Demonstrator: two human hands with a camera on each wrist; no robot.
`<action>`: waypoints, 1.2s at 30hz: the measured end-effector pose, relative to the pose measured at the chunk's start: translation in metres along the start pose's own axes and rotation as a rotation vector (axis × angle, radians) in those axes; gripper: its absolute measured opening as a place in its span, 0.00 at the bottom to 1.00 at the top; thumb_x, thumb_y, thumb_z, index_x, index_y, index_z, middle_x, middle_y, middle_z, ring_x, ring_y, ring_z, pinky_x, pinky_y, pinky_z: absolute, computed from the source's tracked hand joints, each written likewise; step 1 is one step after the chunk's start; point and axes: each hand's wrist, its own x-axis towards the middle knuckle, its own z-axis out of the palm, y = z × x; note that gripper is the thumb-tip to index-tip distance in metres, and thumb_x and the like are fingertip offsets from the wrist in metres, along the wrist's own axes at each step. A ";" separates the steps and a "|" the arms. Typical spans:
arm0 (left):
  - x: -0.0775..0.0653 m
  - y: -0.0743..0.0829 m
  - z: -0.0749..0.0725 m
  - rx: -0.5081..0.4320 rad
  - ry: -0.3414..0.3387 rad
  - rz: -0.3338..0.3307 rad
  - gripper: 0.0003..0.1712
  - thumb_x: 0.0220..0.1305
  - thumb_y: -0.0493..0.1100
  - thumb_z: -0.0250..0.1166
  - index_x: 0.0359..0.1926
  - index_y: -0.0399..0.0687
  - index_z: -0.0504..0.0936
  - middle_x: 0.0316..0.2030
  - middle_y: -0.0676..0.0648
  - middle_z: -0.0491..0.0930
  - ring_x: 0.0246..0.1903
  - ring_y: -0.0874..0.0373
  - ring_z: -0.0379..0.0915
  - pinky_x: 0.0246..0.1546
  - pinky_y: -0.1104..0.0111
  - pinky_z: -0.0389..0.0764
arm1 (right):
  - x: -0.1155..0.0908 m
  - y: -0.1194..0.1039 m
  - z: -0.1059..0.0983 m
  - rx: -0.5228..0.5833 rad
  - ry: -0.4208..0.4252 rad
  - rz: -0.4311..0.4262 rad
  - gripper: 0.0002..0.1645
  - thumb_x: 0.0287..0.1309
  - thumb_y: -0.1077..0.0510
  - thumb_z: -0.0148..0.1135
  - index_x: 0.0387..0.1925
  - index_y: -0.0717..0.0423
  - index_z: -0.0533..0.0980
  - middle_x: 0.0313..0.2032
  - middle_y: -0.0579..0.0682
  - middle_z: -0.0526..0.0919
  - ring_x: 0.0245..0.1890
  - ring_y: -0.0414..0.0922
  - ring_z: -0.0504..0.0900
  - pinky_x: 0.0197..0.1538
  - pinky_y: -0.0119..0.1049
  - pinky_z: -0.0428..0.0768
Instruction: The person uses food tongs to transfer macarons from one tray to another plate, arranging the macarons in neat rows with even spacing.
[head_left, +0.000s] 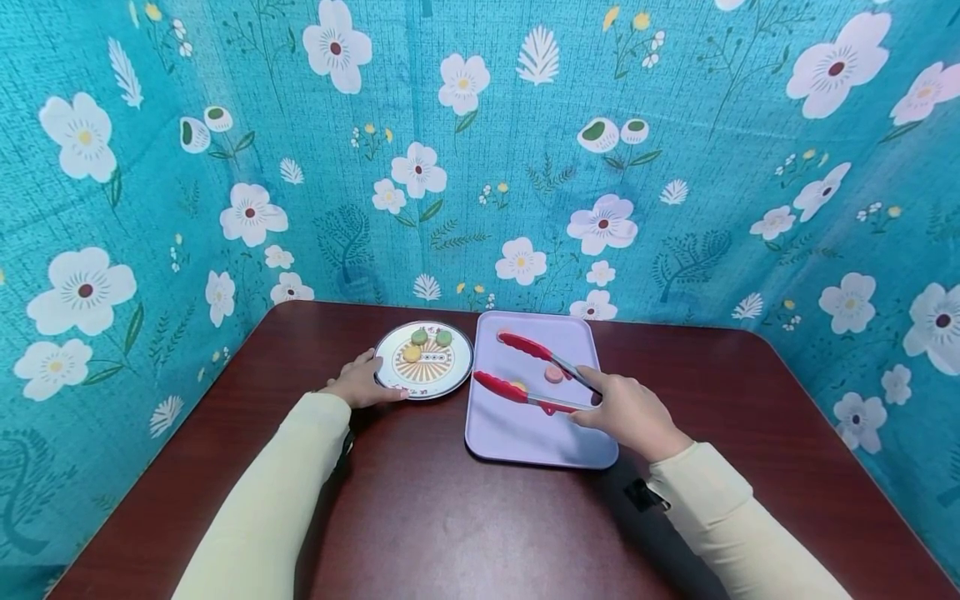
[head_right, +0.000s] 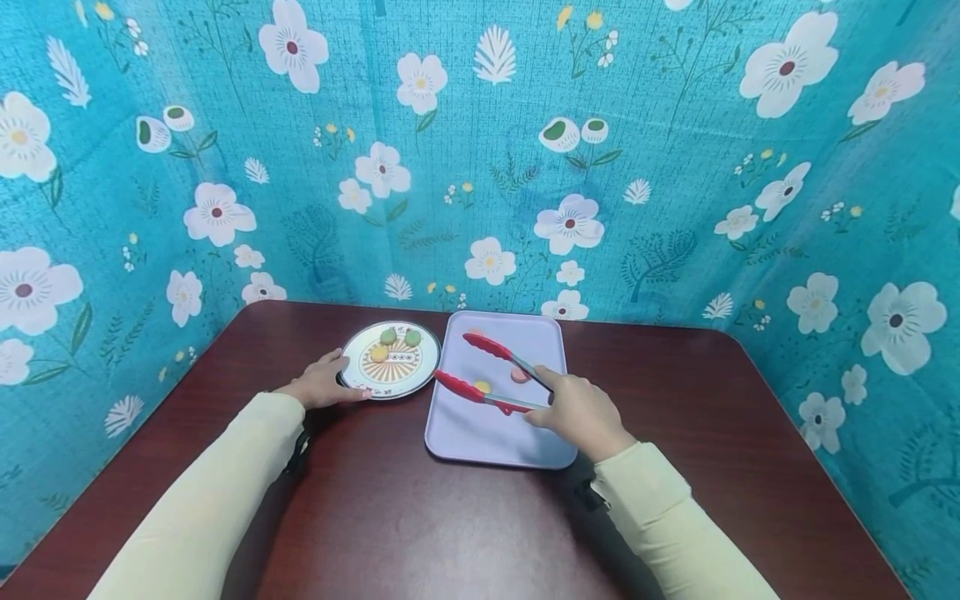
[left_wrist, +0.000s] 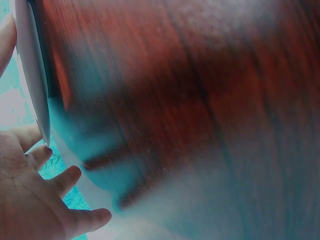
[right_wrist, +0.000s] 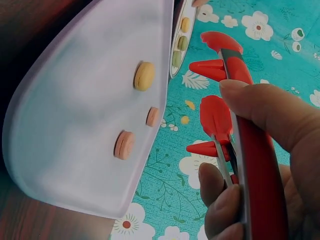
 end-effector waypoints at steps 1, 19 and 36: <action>0.001 0.000 0.000 0.000 0.000 -0.001 0.60 0.51 0.68 0.66 0.74 0.41 0.53 0.74 0.36 0.43 0.69 0.34 0.42 0.62 0.32 0.46 | 0.000 0.001 0.000 0.001 -0.003 0.002 0.49 0.42 0.46 0.77 0.66 0.56 0.69 0.26 0.47 0.78 0.25 0.44 0.71 0.22 0.35 0.71; 0.003 -0.001 0.001 -0.003 -0.001 -0.012 0.61 0.50 0.69 0.67 0.74 0.41 0.52 0.74 0.37 0.43 0.70 0.35 0.42 0.63 0.33 0.47 | -0.006 0.010 0.005 -0.022 -0.043 0.031 0.48 0.42 0.47 0.77 0.65 0.57 0.69 0.22 0.47 0.76 0.23 0.44 0.70 0.21 0.35 0.69; 0.002 -0.001 0.002 -0.002 -0.001 -0.010 0.61 0.49 0.69 0.67 0.75 0.43 0.52 0.74 0.36 0.44 0.70 0.35 0.42 0.64 0.33 0.47 | -0.012 0.022 0.010 -0.029 -0.051 0.040 0.47 0.42 0.47 0.77 0.64 0.58 0.71 0.22 0.46 0.74 0.23 0.43 0.70 0.23 0.36 0.70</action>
